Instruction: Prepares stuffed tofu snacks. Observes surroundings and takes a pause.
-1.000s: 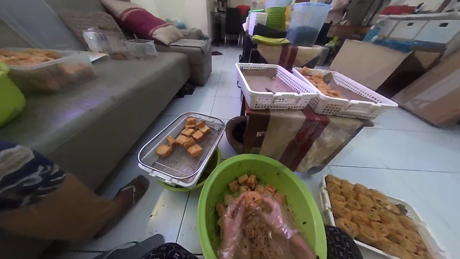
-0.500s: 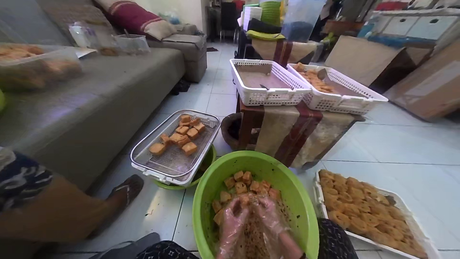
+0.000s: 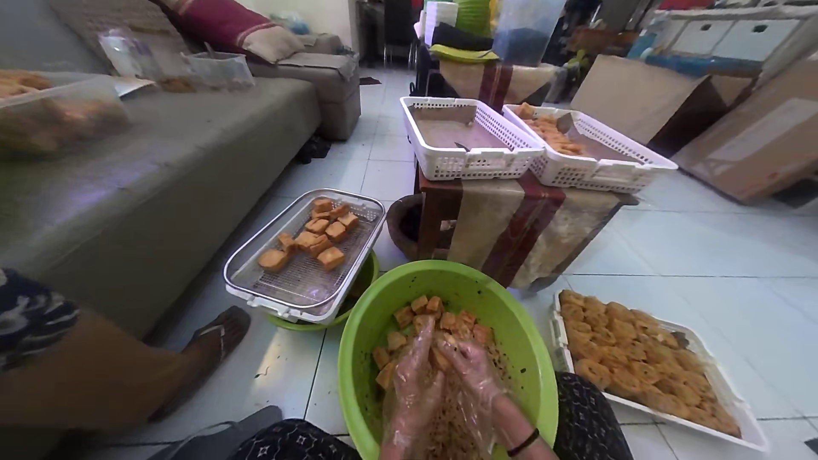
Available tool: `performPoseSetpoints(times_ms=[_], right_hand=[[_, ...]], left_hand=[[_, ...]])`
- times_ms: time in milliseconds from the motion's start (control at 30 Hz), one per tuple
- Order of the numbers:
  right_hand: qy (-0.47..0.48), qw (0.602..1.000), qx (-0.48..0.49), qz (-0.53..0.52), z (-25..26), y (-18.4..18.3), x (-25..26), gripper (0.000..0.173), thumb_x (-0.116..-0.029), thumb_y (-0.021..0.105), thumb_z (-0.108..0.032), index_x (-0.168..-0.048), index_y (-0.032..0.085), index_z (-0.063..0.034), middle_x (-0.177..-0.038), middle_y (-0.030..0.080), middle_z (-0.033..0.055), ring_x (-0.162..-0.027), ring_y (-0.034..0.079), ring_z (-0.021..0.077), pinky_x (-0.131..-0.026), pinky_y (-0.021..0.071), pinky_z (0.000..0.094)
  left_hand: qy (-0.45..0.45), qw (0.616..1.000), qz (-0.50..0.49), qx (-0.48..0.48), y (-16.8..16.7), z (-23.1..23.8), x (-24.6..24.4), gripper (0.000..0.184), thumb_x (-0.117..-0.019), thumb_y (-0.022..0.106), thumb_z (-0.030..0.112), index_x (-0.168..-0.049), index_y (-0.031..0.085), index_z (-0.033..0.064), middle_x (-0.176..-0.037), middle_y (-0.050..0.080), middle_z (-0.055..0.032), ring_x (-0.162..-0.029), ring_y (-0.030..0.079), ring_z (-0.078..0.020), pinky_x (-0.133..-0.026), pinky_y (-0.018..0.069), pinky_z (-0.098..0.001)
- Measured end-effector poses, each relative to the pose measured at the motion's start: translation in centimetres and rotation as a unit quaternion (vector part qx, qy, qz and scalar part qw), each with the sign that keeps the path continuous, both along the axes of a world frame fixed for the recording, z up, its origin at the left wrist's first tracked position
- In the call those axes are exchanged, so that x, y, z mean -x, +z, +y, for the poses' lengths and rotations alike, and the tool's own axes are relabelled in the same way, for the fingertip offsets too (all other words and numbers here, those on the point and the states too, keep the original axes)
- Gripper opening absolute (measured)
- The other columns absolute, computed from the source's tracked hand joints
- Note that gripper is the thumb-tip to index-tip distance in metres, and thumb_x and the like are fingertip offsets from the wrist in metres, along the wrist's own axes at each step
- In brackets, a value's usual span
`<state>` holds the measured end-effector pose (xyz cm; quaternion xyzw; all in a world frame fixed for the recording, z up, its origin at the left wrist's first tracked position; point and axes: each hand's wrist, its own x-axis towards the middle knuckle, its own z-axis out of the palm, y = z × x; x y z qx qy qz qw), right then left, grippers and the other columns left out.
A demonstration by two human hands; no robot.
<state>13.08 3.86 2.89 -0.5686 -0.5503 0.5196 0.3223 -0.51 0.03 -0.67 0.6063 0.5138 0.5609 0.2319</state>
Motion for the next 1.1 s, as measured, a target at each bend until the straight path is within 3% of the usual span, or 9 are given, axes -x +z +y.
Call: performPoseSetpoints(times_ms=[200,267,433,500,600,733,867,1033,1100], right_hand=[[0.044,0.995,0.089,-0.008,0.6,0.5,-0.3,0.03,-0.1036,0.06,-0.028,-0.108,0.069,0.0001,-0.098,0.069,0.0075,-0.088,0.064,0.0108,-0.084,0.0546,0.0316],[0.057,0.994,0.098,-0.002,1.0,0.9,0.1,0.031,-0.104,0.059,-0.027,-0.114,0.07,0.0002,-0.106,0.07,0.0094,-0.097,0.065,0.0123,-0.091,0.0536,0.0332],[-0.009,0.967,0.181,0.18,3.8,-0.2,0.8,0.048,-0.1082,0.049,-0.039,-0.132,0.059,0.0007,-0.115,0.068,0.0145,-0.101,0.068,0.0217,-0.089,0.0586,0.0397],[-0.052,0.99,0.125,0.039,5.8,-3.6,1.0,0.04,-0.1098,0.048,-0.031,-0.119,0.066,0.0038,-0.106,0.071,0.0142,-0.095,0.07,0.0197,-0.085,0.0586,0.0341],[0.206,0.922,0.005,-0.328,5.5,-7.1,0.2,0.04,-0.1039,0.055,-0.032,-0.127,0.068,-0.002,-0.132,0.066,0.0202,-0.129,0.059,0.0337,-0.114,0.0421,0.0517],[0.423,0.823,0.026,-0.379,-0.7,-5.6,1.2,0.045,-0.0918,0.073,-0.023,-0.131,0.064,-0.0026,-0.13,0.063,0.0266,-0.122,0.06,0.0454,-0.102,0.047,0.0661],[0.505,0.757,0.116,-0.398,0.4,-0.4,-0.8,0.042,-0.0972,0.07,-0.025,-0.129,0.064,0.0024,-0.126,0.064,0.0297,-0.119,0.061,0.0494,-0.098,0.0454,0.0709],[0.348,0.841,0.053,-0.41,7.0,-1.7,-0.2,0.042,-0.1051,0.056,-0.031,-0.132,0.064,0.0005,-0.135,0.062,0.026,-0.129,0.057,0.0413,-0.112,0.0409,0.0584],[0.321,0.858,-0.02,-0.4,7.6,-5.3,0.8,0.049,-0.0987,0.065,-0.036,-0.136,0.064,-0.005,-0.139,0.061,0.0225,-0.135,0.054,0.0378,-0.117,0.0389,0.0544]], left_hand=[[0.001,0.997,0.081,0.004,-0.5,0.1,0.3,0.071,-0.0801,0.079,0.01,-0.146,0.054,0.0019,-0.132,0.065,-0.0192,-0.12,0.065,-0.028,-0.106,0.0506,-0.0431],[0.001,0.997,0.075,0.015,-0.3,0.2,0.6,0.069,-0.0805,0.079,0.008,-0.145,0.055,0.002,-0.131,0.065,-0.0208,-0.119,0.065,-0.0303,-0.106,0.0504,-0.0448],[0.085,0.996,-0.001,0.027,-0.6,0.8,1.8,0.052,-0.0778,0.077,0.005,-0.129,0.068,0.0032,-0.124,0.07,-0.0135,-0.115,0.067,-0.0254,-0.102,0.0534,-0.0448],[0.13,0.987,-0.058,0.076,-0.5,1.0,2.4,0.042,-0.0837,0.079,0.011,-0.124,0.07,0.0033,-0.122,0.071,-0.0129,-0.112,0.068,-0.0228,-0.099,0.0554,-0.0419],[0.161,0.964,-0.178,0.11,-0.1,1.2,3.2,0.034,-0.0883,0.077,0.013,-0.12,0.071,0.0012,-0.121,0.071,-0.0117,-0.112,0.067,-0.0169,-0.1,0.0544,-0.0341],[0.16,0.924,-0.314,0.149,0.1,1.1,3.0,0.03,-0.0955,0.067,0.008,-0.122,0.066,-0.0069,-0.122,0.068,-0.0179,-0.111,0.066,-0.0184,-0.097,0.0545,-0.0338],[0.092,0.86,-0.463,0.192,0.4,1.2,3.1,0.036,-0.1046,0.05,0.014,-0.133,0.057,-0.0062,-0.127,0.063,-0.0199,-0.107,0.066,-0.0247,-0.089,0.0582,-0.0398],[0.083,0.816,-0.529,0.217,1.2,1.0,2.6,0.037,-0.1076,0.039,0.014,-0.135,0.053,-0.0054,-0.127,0.061,-0.0202,-0.104,0.065,-0.0251,-0.085,0.0577,-0.0383],[0.07,0.811,-0.541,0.213,1.3,0.9,2.7,0.037,-0.1071,0.037,0.014,-0.133,0.053,-0.0056,-0.123,0.062,-0.0197,-0.101,0.066,-0.0243,-0.084,0.0576,-0.0376]])
